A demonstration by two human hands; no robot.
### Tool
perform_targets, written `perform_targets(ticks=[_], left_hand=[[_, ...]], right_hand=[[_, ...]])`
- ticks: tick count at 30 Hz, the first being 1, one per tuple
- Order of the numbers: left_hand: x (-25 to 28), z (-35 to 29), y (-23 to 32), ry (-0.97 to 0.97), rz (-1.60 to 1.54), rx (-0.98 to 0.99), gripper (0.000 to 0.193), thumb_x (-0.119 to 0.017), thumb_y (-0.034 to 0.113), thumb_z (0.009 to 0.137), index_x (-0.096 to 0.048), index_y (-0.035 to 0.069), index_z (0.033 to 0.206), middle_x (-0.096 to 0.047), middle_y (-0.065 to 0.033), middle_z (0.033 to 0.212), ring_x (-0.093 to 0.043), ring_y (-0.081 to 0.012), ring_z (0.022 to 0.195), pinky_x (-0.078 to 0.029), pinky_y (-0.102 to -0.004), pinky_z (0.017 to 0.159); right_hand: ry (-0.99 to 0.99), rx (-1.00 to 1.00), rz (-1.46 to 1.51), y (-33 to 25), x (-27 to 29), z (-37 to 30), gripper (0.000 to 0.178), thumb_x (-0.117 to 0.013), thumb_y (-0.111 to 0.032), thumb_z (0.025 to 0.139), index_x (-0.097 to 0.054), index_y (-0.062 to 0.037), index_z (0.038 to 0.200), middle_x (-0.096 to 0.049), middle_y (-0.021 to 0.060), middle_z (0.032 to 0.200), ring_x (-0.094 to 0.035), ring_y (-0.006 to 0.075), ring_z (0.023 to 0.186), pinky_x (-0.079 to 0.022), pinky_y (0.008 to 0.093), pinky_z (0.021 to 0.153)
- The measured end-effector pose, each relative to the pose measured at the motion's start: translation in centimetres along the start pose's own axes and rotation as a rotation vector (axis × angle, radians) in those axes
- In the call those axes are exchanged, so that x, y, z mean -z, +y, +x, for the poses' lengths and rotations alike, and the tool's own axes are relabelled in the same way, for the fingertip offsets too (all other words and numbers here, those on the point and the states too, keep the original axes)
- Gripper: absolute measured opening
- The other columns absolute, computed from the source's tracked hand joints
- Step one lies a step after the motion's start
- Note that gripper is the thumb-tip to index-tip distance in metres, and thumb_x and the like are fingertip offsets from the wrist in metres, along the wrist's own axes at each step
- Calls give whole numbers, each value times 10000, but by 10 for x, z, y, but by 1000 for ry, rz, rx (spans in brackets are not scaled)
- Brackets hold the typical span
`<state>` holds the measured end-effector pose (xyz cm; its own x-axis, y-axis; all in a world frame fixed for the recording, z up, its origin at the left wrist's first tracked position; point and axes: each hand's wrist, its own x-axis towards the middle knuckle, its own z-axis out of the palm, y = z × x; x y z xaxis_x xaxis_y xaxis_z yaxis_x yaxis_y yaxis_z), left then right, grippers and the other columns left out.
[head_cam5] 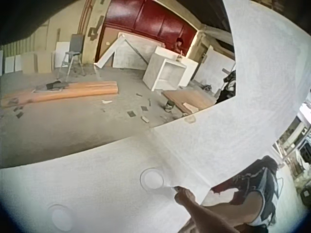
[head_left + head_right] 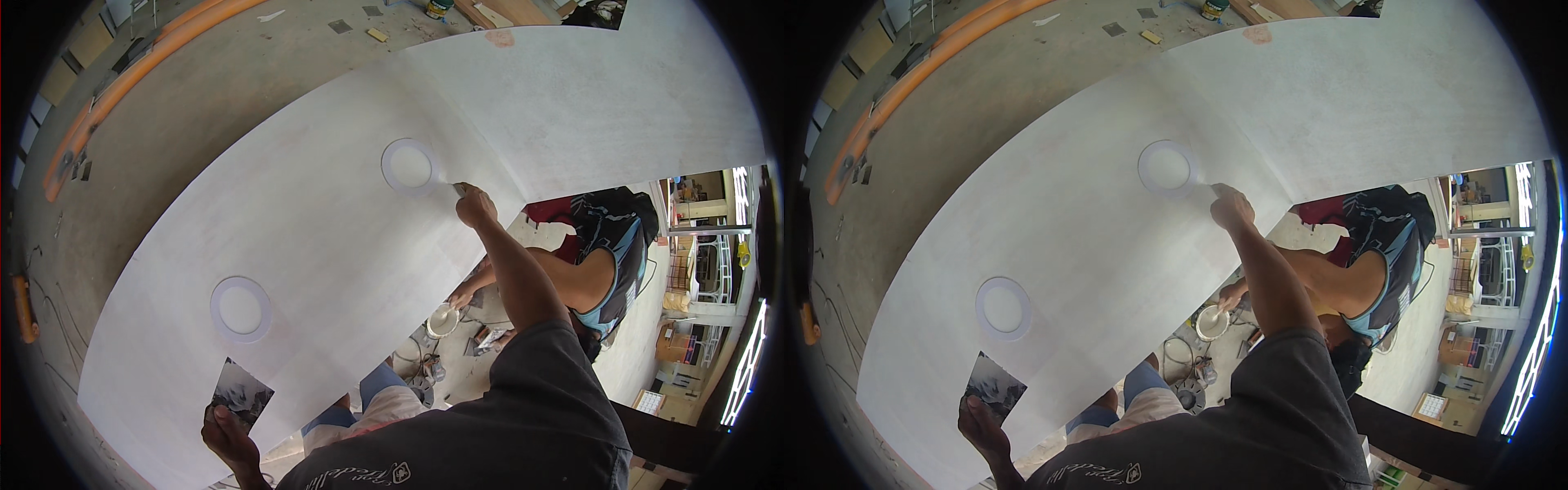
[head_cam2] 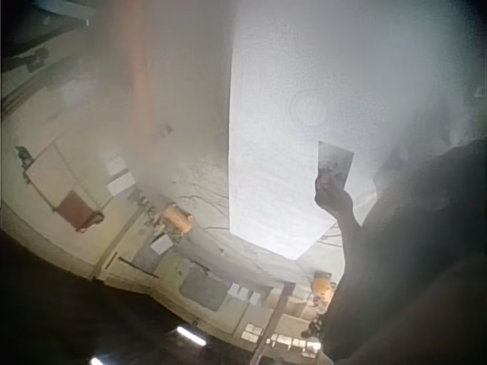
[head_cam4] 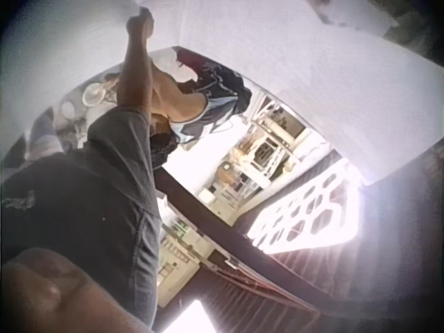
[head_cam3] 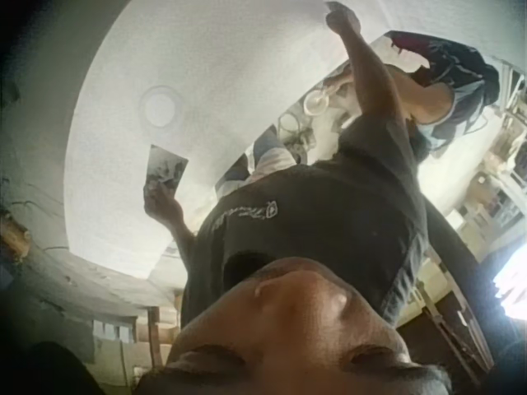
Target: The person applies and spreads putty onto the surface of a furniture panel using metal scrapers.
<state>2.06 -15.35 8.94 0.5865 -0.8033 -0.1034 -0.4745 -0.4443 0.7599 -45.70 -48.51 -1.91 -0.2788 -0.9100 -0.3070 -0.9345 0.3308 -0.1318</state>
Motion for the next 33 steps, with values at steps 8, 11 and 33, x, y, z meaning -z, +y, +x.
perform_targets(ticks=[8,11,33], left_hand=[[-4,-5,-23,45,-12,62,557,-398,427,1049,-414,14,676,-386,-45,552,-340,-164,550,-280,-360,500],[-6,-7,-37,45,-25,71,569,-392,442,1051,-411,14,676,-383,-43,551,-335,-162,545,-277,-359,497],[-119,13,-22,-448,-1052,210,258,-471,203,1050,-574,75,851,-491,77,827,-432,-41,799,-375,-221,718]], right_hand=[[-33,-31,-20,-35,-40,-27,526,-474,-81,862,-582,-230,1355,-616,71,1331,-569,270,1249,-477,418,1005],[-22,-6,-40,-41,-64,-38,493,-475,-96,884,-592,-249,1337,-628,62,1300,-597,265,1205,-499,422,967],[-510,593,924,-122,35,-231,463,-475,5,914,-523,-25,1373,-612,194,1290,-596,252,1177,-436,335,1011]])
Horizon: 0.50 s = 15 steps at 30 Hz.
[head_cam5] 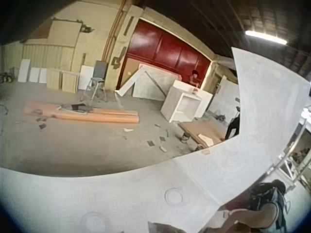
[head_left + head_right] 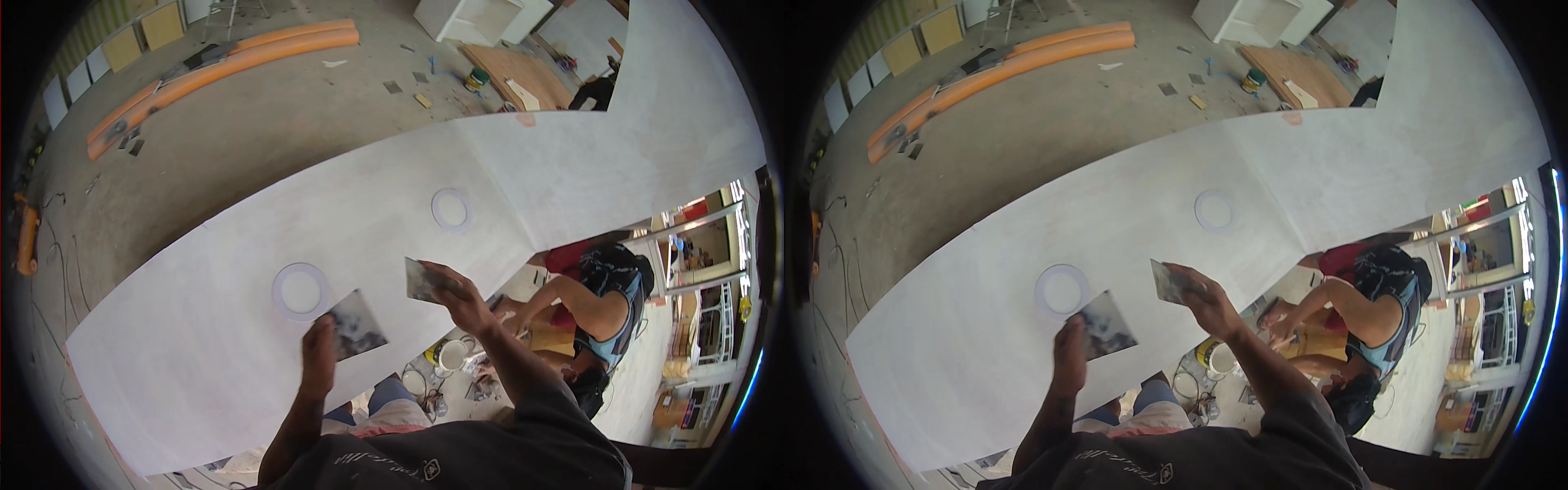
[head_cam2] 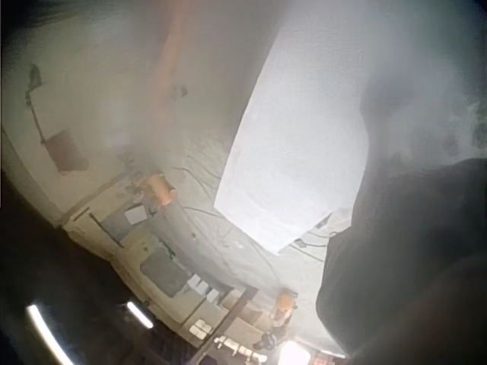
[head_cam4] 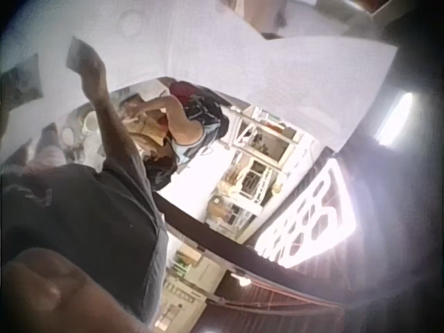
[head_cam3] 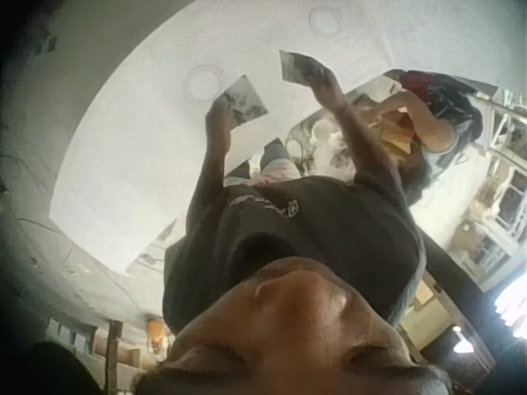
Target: The person applies and spreads putty onto the surface of a furniture panel using metal scrapers.
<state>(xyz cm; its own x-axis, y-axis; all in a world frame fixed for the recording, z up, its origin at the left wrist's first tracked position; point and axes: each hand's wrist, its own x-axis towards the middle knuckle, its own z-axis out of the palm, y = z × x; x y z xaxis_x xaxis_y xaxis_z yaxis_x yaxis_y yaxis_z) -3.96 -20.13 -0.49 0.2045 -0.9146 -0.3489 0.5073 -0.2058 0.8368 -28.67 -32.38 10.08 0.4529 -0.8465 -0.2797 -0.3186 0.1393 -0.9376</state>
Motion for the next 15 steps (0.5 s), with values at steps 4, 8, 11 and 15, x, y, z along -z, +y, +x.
perform_targets(ticks=[4,8,11,15], left_hand=[[-65,11,42,-125,-354,165,354,-433,289,1070,-634,3,1126,-669,-35,1068,-621,-113,992,-487,-263,876],[-95,15,55,-221,-548,252,382,-413,304,1075,-567,-13,1223,-671,-85,1093,-656,-174,1012,-525,-297,882],[-99,22,33,-265,-337,171,386,-409,316,1076,-555,-1,1241,-668,-83,1090,-661,-170,998,-533,-300,873],[-109,32,27,-246,-415,366,395,-425,326,1069,-539,11,1279,-657,-86,1143,-662,-196,1007,-533,-323,883]], right_hand=[[45,463,-303,-64,-19,-38,499,-503,56,871,-536,-11,1364,-568,204,1348,-561,337,1234,-434,401,1037],[-21,825,-668,-70,-13,-56,589,-682,-7,767,-594,-94,1343,-561,153,1370,-539,335,1270,-426,463,1089],[7,880,-731,-35,-8,-56,582,-706,-78,780,-602,-162,1346,-529,125,1405,-496,328,1308,-425,484,1097],[-32,852,-673,22,7,-53,642,-708,-69,758,-579,-208,1371,-484,109,1432,-464,330,1325,-415,501,1104]])
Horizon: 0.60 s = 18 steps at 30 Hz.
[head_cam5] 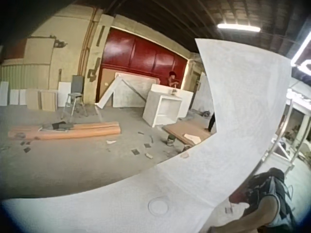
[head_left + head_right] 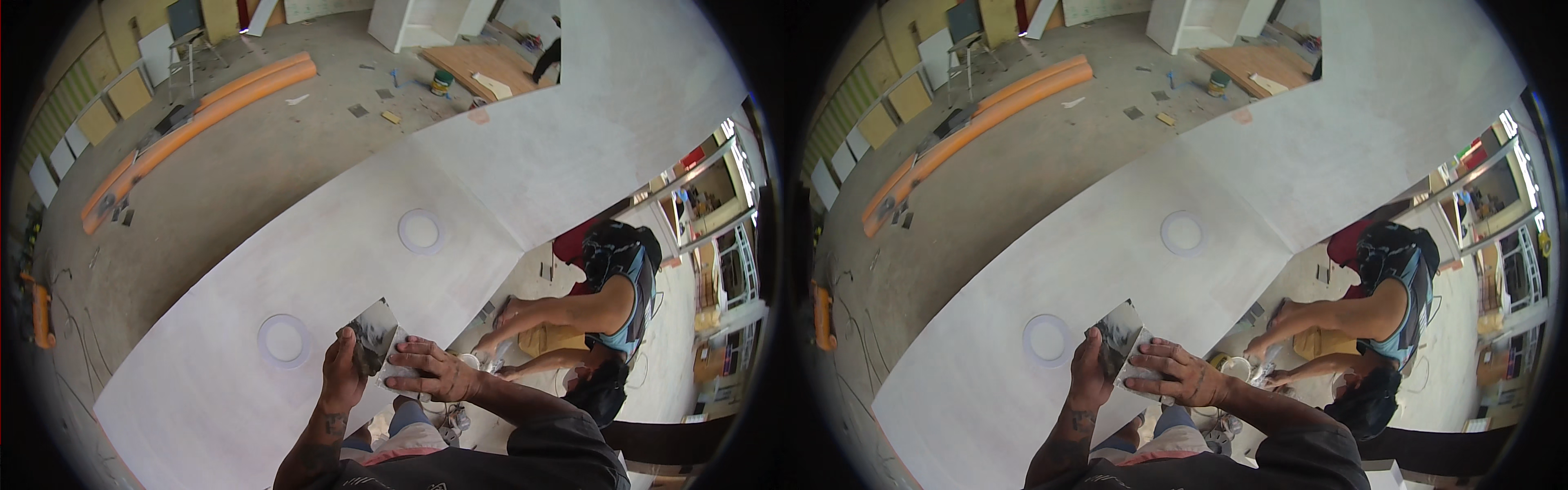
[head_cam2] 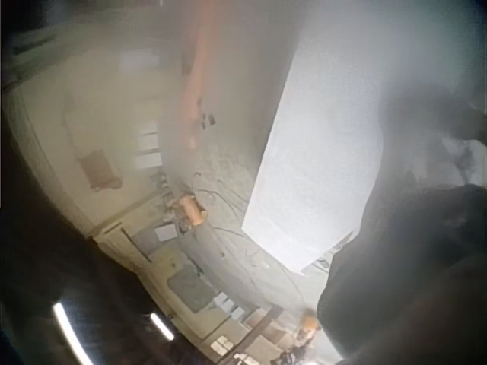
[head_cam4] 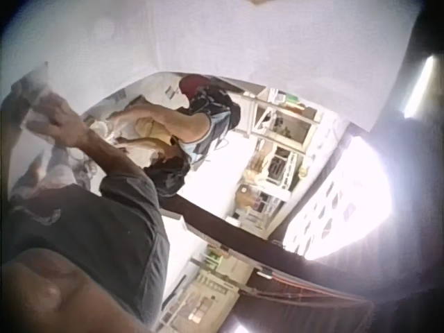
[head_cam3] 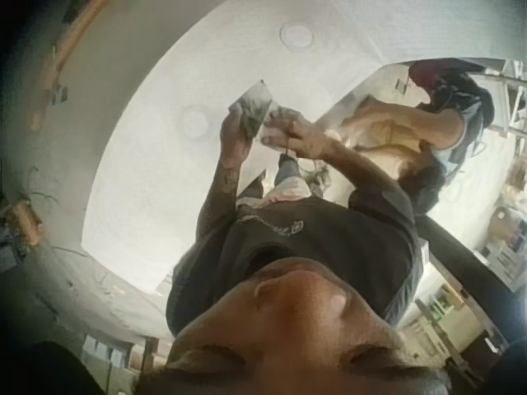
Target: The person applies and spreads putty onto the surface of a furniture panel using metal scrapers.
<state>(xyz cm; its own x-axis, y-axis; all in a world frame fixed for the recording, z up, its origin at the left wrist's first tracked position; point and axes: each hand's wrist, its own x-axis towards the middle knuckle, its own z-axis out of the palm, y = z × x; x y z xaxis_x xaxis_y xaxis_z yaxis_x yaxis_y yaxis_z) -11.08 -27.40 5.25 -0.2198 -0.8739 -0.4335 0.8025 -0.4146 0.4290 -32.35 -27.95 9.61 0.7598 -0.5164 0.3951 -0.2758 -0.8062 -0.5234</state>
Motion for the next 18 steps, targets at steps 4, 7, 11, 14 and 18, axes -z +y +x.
perform_targets(ticks=[4,7,11,14,18], left_hand=[[19,23,-18,-56,45,51,414,-441,328,1061,-521,5,1308,-642,-103,1200,-652,-233,1060,-527,-365,912],[31,27,-21,-35,60,17,489,-427,406,1050,-516,24,1343,-626,-97,1257,-609,-248,1158,-470,-453,1006],[46,21,-32,-8,79,-46,460,-393,374,1067,-512,22,1337,-629,-106,1252,-617,-249,1146,-499,-431,970],[44,13,-35,153,136,-84,454,-377,369,1073,-506,19,1332,-637,-109,1224,-624,-243,1132,-512,-416,950],[27,7,-39,207,40,-121,456,-392,379,1070,-505,15,1320,-641,-110,1193,-637,-235,1092,-525,-404,918]], right_hand=[[101,-167,-54,51,-21,-40,674,-682,-40,750,-546,-178,1396,-495,119,1414,-446,356,1335,-391,473,1116],[-43,-290,-230,117,-8,-59,650,-622,-17,769,-541,-153,1399,-526,109,1388,-507,308,1274,-428,456,1036],[-85,-490,-459,249,41,-64,612,-563,8,816,-542,-189,1395,-598,59,1327,-548,240,1221,-432,403,991],[-236,-544,-581,314,70,-23,541,-537,-4,884,-555,-246,1366,-603,-9,1308,-539,205,1228,-418,369,1019],[-364,-421,-560,367,73,3,506,-552,-32,898,-568,-269,1345,-601,-53,1280,-532,187,1229,-419,357,1023]])
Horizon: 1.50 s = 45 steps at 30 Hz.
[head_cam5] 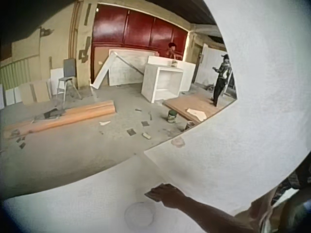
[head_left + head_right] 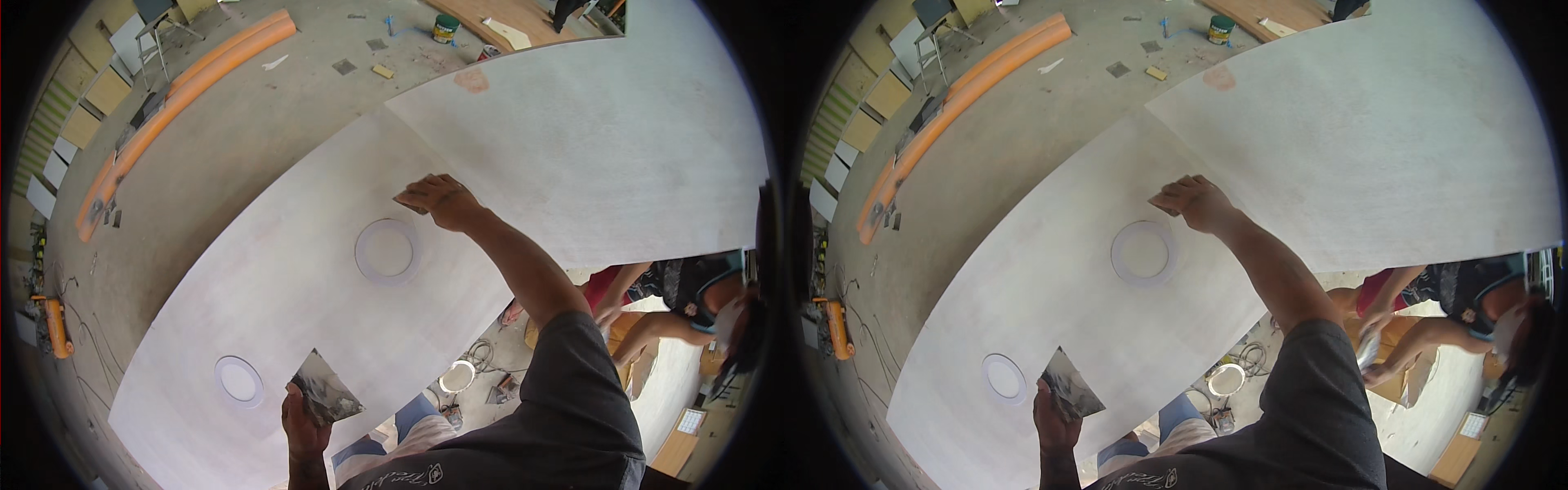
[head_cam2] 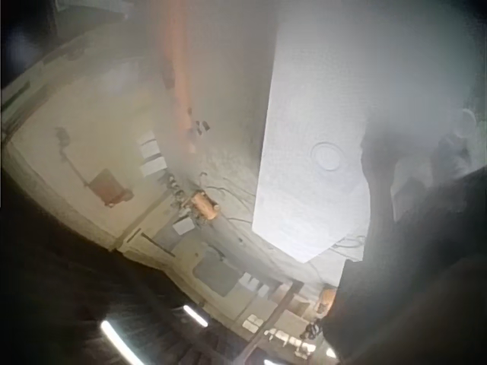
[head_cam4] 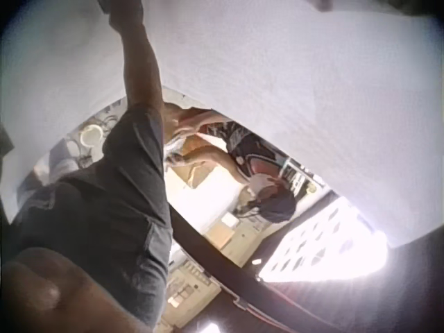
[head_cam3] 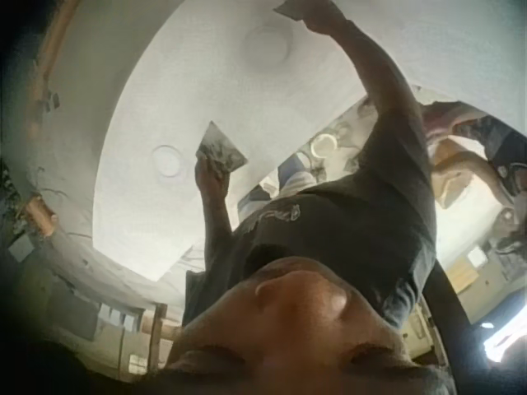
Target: The person applies and spreads putty onto the surface of a furniture panel using metal scrapers.
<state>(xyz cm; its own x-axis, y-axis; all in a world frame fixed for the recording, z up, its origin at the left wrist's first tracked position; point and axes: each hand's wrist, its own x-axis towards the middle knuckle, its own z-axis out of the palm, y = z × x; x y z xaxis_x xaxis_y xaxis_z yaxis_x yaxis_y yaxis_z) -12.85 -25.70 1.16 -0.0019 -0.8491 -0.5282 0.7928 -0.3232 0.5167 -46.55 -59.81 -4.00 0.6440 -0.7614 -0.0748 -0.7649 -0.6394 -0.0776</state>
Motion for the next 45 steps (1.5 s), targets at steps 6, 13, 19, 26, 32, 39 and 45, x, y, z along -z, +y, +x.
perform_targets(ticks=[6,13,19,26,32,39,45], left_hand=[[-7,-2,-7,135,41,-93,549,-396,442,1061,-483,-43,1303,-633,-141,1168,-649,-254,1046,-543,-395,873],[2,-1,-9,75,-3,-55,435,-417,387,1063,-512,35,1299,-652,-93,1158,-651,-213,1058,-546,-380,867],[11,-2,-6,43,55,-7,434,-430,404,1055,-518,51,1292,-656,-83,1159,-655,-204,1051,-552,-372,862],[1,-8,-10,167,119,-50,431,-422,412,1055,-520,66,1293,-661,-71,1144,-662,-195,1035,-560,-358,846],[9,-13,-18,227,129,-86,428,-425,412,1054,-524,68,1290,-660,-67,1152,-653,-191,1053,-547,-363,876],[20,-17,-28,201,103,-174,440,-409,399,1060,-519,42,1293,-639,-74,1183,-638,-203,1079,-531,-369,903],[20,-16,-31,256,207,-205,477,-410,414,1058,-520,8,1282,-639,-93,1164,-641,-213,1065,-536,-371,881]], right_hand=[[-108,55,16,15,-9,-7,484,-575,-46,892,-582,-279,1317,-599,-71,1260,-533,161,1215,-413,335,1032],[-199,82,-35,14,-8,-53,554,-605,-23,862,-562,-293,1345,-569,-71,1332,-515,167,1253,-400,361,1064],[-222,-113,35,7,-19,-67,587,-591,7,849,-556,-286,1356,-564,-57,1343,-527,195,1238,-411,375,1048],[-148,-347,94,23,-56,-62,563,-543,-6,854,-573,-269,1350,-585,-26,1306,-568,221,1163,-449,378,969],[-194,-548,280,11,-76,-48,569,-480,9,878,-565,-268,1368,-589,17,1318,-554,277,1221,-434,440,1051],[-170,-511,296,-41,-100,-58,415,-460,-89,907,-632,-264,1242,-615,48,1221,-618,287,1102,-529,449,909],[-374,-322,382,-152,-94,-93,430,-436,-114,914,-613,-257,1279,-630,56,1210,-626,298,1105,-524,461,923]])
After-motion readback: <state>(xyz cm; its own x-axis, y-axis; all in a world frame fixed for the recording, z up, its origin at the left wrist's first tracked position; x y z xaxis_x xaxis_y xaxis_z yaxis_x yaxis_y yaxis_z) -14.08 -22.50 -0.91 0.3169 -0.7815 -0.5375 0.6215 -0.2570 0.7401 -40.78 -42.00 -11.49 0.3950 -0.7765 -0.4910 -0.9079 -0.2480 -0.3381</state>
